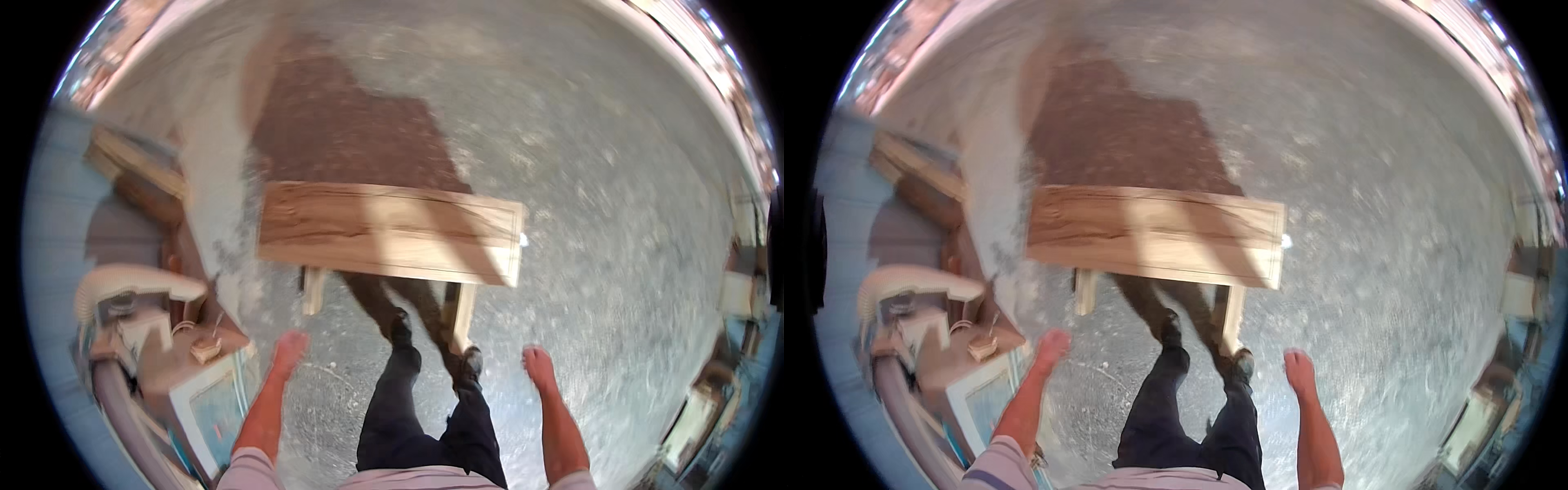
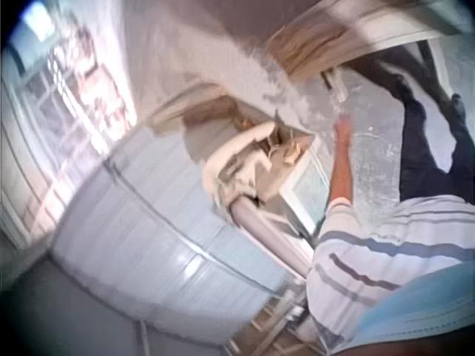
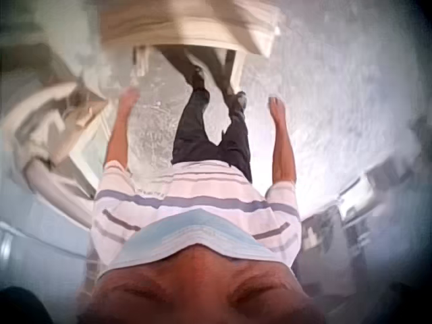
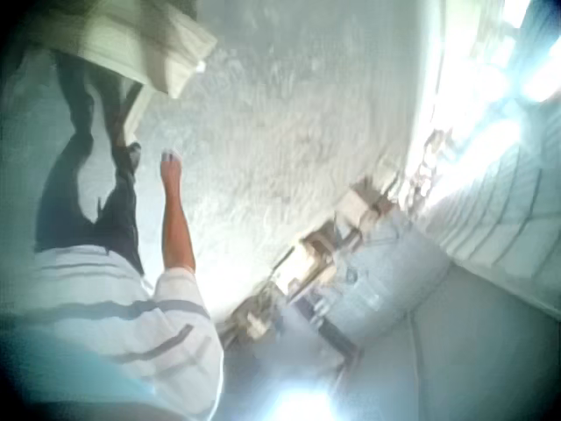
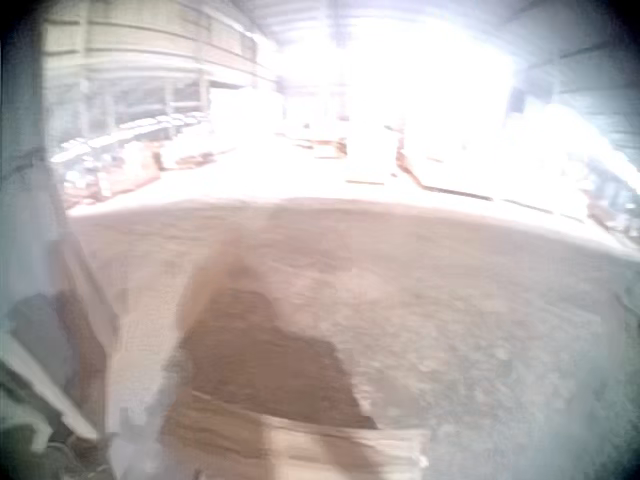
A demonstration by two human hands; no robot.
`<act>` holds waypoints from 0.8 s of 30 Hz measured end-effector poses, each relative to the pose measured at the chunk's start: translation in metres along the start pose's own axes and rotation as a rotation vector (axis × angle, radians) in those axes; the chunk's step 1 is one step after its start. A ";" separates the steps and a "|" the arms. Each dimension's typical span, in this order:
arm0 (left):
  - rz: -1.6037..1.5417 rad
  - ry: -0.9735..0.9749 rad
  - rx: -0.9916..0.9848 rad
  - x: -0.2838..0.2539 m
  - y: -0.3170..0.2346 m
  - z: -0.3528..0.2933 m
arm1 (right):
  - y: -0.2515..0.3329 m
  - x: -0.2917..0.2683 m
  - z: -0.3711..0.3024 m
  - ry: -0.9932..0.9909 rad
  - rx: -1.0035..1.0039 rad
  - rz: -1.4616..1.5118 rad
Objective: The person carries a wooden drawer front to a sanding machine and sands its edges and surfaces. They then measure the piece with a tape measure and mark it with a pencil before returning to sand the wood further.
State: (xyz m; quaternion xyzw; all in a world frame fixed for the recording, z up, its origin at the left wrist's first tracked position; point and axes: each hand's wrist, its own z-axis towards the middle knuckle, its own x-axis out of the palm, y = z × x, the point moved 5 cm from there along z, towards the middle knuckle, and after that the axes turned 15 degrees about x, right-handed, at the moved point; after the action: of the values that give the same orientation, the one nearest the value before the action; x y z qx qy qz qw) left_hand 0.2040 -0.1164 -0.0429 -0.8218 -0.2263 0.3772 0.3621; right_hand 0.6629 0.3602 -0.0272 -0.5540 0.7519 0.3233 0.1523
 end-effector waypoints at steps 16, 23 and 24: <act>-0.679 -0.436 -0.614 0.219 -0.001 -0.529 | -0.050 -0.040 -0.002 0.595 -0.207 0.078; -0.823 -0.720 -0.494 0.266 0.005 -0.612 | -0.036 -0.020 0.092 -0.301 -1.725 -0.814; -0.843 -0.733 -0.497 0.275 0.011 -0.622 | -0.027 -0.005 0.086 -0.121 -1.695 -0.849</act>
State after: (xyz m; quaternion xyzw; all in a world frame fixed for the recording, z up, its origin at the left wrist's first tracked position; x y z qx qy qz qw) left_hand 0.8608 -0.2099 0.1055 -0.5381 -0.7233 0.3954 0.1761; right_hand 0.6788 0.4153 -0.0967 -0.6895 -0.0061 0.7071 -0.1570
